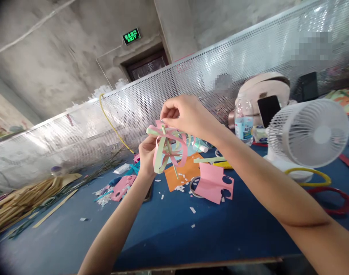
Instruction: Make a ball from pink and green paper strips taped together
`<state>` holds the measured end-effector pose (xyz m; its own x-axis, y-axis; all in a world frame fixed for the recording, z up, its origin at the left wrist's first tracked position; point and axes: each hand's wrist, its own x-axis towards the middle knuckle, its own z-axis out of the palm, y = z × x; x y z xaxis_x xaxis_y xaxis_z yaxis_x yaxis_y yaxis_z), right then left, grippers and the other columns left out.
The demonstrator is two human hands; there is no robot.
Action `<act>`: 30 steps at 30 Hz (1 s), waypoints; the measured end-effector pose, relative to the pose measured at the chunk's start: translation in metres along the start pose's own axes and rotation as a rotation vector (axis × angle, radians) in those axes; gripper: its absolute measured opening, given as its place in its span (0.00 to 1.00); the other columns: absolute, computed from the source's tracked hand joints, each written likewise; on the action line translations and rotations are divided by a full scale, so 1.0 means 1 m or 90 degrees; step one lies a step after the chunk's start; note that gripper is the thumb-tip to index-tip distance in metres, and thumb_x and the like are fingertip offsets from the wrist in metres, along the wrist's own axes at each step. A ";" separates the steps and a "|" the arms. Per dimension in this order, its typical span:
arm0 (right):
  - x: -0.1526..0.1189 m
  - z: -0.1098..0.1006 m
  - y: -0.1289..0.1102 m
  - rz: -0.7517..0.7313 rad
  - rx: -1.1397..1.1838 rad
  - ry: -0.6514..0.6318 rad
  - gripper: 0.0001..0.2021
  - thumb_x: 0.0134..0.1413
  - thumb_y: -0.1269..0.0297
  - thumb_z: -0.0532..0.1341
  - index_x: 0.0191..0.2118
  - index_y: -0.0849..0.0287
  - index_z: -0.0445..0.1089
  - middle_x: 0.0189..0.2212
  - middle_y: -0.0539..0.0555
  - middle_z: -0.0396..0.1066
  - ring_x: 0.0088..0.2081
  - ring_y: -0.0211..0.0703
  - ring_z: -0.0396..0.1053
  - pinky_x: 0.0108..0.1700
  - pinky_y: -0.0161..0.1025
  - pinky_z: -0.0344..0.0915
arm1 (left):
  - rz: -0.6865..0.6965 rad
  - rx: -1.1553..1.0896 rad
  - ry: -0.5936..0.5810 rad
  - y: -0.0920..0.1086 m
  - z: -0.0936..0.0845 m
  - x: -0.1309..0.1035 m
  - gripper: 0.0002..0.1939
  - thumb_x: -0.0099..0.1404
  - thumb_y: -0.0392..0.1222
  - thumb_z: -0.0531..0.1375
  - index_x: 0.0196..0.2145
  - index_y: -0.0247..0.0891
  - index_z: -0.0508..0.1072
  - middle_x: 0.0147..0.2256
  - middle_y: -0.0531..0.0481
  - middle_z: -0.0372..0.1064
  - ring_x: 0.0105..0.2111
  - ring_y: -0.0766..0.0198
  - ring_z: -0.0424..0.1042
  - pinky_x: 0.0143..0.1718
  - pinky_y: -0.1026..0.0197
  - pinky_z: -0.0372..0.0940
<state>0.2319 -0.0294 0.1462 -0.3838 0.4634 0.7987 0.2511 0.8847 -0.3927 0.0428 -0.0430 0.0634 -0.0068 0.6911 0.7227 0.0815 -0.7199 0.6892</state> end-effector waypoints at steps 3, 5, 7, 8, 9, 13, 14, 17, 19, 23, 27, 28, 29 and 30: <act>0.000 0.002 0.002 0.004 -0.002 0.003 0.02 0.55 0.69 0.65 0.32 0.58 0.77 0.27 0.50 0.76 0.31 0.40 0.72 0.36 0.39 0.67 | -0.028 -0.041 0.017 -0.004 -0.001 0.000 0.08 0.59 0.47 0.69 0.35 0.44 0.79 0.30 0.52 0.76 0.28 0.64 0.73 0.34 0.59 0.71; 0.000 0.004 0.002 0.001 -0.002 0.003 0.02 0.55 0.69 0.65 0.32 0.58 0.77 0.27 0.50 0.76 0.31 0.40 0.72 0.36 0.39 0.67 | -0.045 -0.069 0.028 -0.007 -0.001 -0.001 0.09 0.59 0.48 0.69 0.35 0.43 0.78 0.29 0.53 0.75 0.27 0.65 0.72 0.32 0.59 0.71; 0.000 0.006 0.003 -0.001 0.001 0.000 0.02 0.55 0.69 0.65 0.32 0.58 0.77 0.28 0.50 0.76 0.31 0.40 0.72 0.36 0.39 0.66 | -0.047 -0.087 0.032 -0.010 -0.001 -0.001 0.08 0.59 0.48 0.69 0.33 0.43 0.77 0.27 0.54 0.73 0.25 0.66 0.71 0.31 0.59 0.70; 0.000 0.006 0.003 0.000 0.003 -0.001 0.03 0.55 0.69 0.65 0.33 0.59 0.77 0.28 0.50 0.76 0.31 0.40 0.72 0.36 0.40 0.66 | -0.047 -0.091 0.030 -0.012 -0.002 -0.001 0.08 0.59 0.47 0.69 0.32 0.43 0.77 0.26 0.54 0.72 0.25 0.66 0.71 0.30 0.60 0.70; 0.000 0.007 0.003 0.002 0.004 -0.001 0.03 0.55 0.69 0.65 0.33 0.59 0.77 0.28 0.50 0.76 0.31 0.40 0.72 0.36 0.40 0.66 | -0.048 -0.092 0.027 -0.013 -0.002 -0.001 0.07 0.59 0.47 0.69 0.32 0.44 0.77 0.26 0.54 0.71 0.25 0.66 0.70 0.30 0.60 0.70; 0.000 0.009 0.006 0.000 -0.013 0.007 0.03 0.55 0.68 0.66 0.32 0.58 0.77 0.28 0.51 0.76 0.32 0.41 0.72 0.37 0.41 0.66 | -0.045 -0.056 0.012 -0.019 -0.004 -0.001 0.06 0.62 0.47 0.67 0.34 0.45 0.77 0.27 0.54 0.72 0.28 0.64 0.72 0.32 0.58 0.71; 0.000 0.009 0.006 -0.001 -0.020 0.011 0.03 0.55 0.68 0.66 0.32 0.58 0.77 0.28 0.51 0.76 0.32 0.41 0.72 0.37 0.41 0.66 | -0.041 -0.051 0.009 -0.020 -0.004 -0.001 0.05 0.63 0.47 0.66 0.35 0.45 0.77 0.28 0.53 0.72 0.29 0.64 0.73 0.32 0.58 0.71; 0.000 0.010 0.008 -0.003 -0.030 0.019 0.03 0.55 0.68 0.66 0.32 0.58 0.77 0.27 0.51 0.76 0.32 0.41 0.72 0.37 0.40 0.66 | -0.033 -0.086 0.005 -0.023 -0.005 0.000 0.04 0.62 0.45 0.67 0.35 0.45 0.79 0.30 0.53 0.75 0.29 0.65 0.74 0.32 0.59 0.71; 0.000 0.011 0.009 -0.007 -0.028 0.018 0.03 0.55 0.68 0.66 0.32 0.58 0.77 0.28 0.51 0.76 0.31 0.40 0.72 0.36 0.40 0.66 | -0.033 -0.116 0.014 -0.023 -0.004 0.000 0.05 0.60 0.44 0.69 0.35 0.44 0.80 0.32 0.52 0.76 0.30 0.64 0.74 0.33 0.59 0.71; 0.001 0.013 0.009 -0.007 -0.015 -0.006 0.03 0.53 0.70 0.65 0.32 0.59 0.77 0.28 0.51 0.77 0.31 0.40 0.73 0.36 0.38 0.66 | -0.055 -0.139 0.025 -0.020 -0.003 0.000 0.07 0.58 0.44 0.70 0.35 0.43 0.81 0.31 0.52 0.77 0.30 0.65 0.74 0.34 0.61 0.70; 0.001 0.013 0.009 -0.011 -0.007 -0.018 0.03 0.53 0.70 0.64 0.32 0.60 0.77 0.29 0.52 0.78 0.32 0.40 0.73 0.36 0.38 0.67 | -0.067 -0.166 0.027 -0.017 -0.001 -0.001 0.08 0.58 0.44 0.71 0.35 0.41 0.81 0.30 0.52 0.76 0.29 0.67 0.73 0.32 0.63 0.69; 0.001 0.013 0.009 -0.013 -0.006 -0.017 0.04 0.53 0.70 0.64 0.32 0.60 0.77 0.29 0.52 0.78 0.32 0.39 0.73 0.36 0.38 0.67 | -0.070 -0.170 0.027 -0.016 -0.001 -0.001 0.08 0.58 0.44 0.71 0.35 0.41 0.81 0.30 0.52 0.77 0.28 0.67 0.73 0.32 0.63 0.68; 0.001 0.013 0.009 -0.013 -0.006 -0.017 0.04 0.53 0.70 0.64 0.32 0.60 0.77 0.29 0.52 0.78 0.31 0.39 0.73 0.35 0.38 0.67 | -0.073 -0.173 0.028 -0.016 -0.001 -0.001 0.08 0.57 0.44 0.71 0.35 0.41 0.81 0.31 0.52 0.77 0.28 0.67 0.73 0.32 0.63 0.68; 0.001 0.013 0.009 -0.012 -0.006 -0.018 0.04 0.53 0.71 0.64 0.32 0.60 0.77 0.29 0.52 0.78 0.31 0.39 0.73 0.35 0.38 0.67 | -0.076 -0.175 0.030 -0.017 -0.001 -0.001 0.09 0.57 0.44 0.71 0.35 0.41 0.81 0.30 0.51 0.77 0.28 0.67 0.73 0.31 0.63 0.68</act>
<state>0.2222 -0.0209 0.1375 -0.4134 0.4473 0.7931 0.2521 0.8932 -0.3724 0.0405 -0.0321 0.0511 -0.0467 0.7731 0.6326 -0.1957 -0.6281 0.7531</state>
